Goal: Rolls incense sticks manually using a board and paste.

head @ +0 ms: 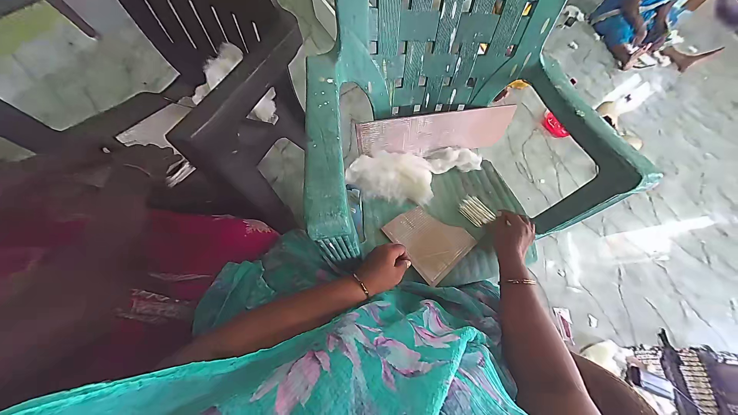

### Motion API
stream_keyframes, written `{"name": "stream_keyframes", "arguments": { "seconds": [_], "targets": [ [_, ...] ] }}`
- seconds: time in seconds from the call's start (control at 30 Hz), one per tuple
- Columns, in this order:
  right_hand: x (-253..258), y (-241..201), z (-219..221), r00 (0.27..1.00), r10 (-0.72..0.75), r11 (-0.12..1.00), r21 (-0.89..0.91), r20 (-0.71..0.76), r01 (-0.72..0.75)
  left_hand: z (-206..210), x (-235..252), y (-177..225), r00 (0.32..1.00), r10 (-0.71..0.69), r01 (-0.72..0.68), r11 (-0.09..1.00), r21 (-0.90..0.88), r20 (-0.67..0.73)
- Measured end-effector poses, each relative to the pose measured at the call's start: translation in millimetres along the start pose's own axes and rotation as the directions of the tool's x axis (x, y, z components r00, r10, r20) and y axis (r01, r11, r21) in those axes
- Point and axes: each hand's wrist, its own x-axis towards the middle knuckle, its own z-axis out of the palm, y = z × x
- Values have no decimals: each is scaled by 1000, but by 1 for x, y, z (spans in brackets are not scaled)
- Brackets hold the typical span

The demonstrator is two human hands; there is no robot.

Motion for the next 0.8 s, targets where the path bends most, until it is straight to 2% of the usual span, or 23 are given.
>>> {"name": "stream_keyframes", "arguments": {
  "seconds": [0.2, 0.3, 0.43, 0.53, 0.67, 0.73, 0.8],
  "targets": [
    [-8, 15, -5, 998, -54, 998, -44, 20, 55, -4, 4, -2, 998, 9, -9, 1000, 1, 56],
    [-10, 11, -7, 998, -43, 996, -73, 51, 46, -9, 5, -1, 993, 2, -3, 1000, 10, 118],
    [2, -3, -10, 1000, -24, 996, -81, 12, 25, -10, 5, -5, 986, 47, -52, 998, 32, 159],
    [15, -31, -8, 979, -198, 976, -77, 48, 201, -12, 5, -7, 984, 68, -72, 997, 20, 164],
    [30, -79, 15, 868, -477, 877, 8, 136, 481, -15, 5, -5, 980, 65, -70, 997, 20, 190],
    [33, -100, 34, 849, -485, 872, 51, 208, 486, -16, 5, -6, 979, 67, -71, 997, 17, 193],
    [32, -115, 50, 858, -407, 909, 52, 313, 413, -15, 5, -8, 978, 83, -85, 996, 5, 193]
  ]
}}
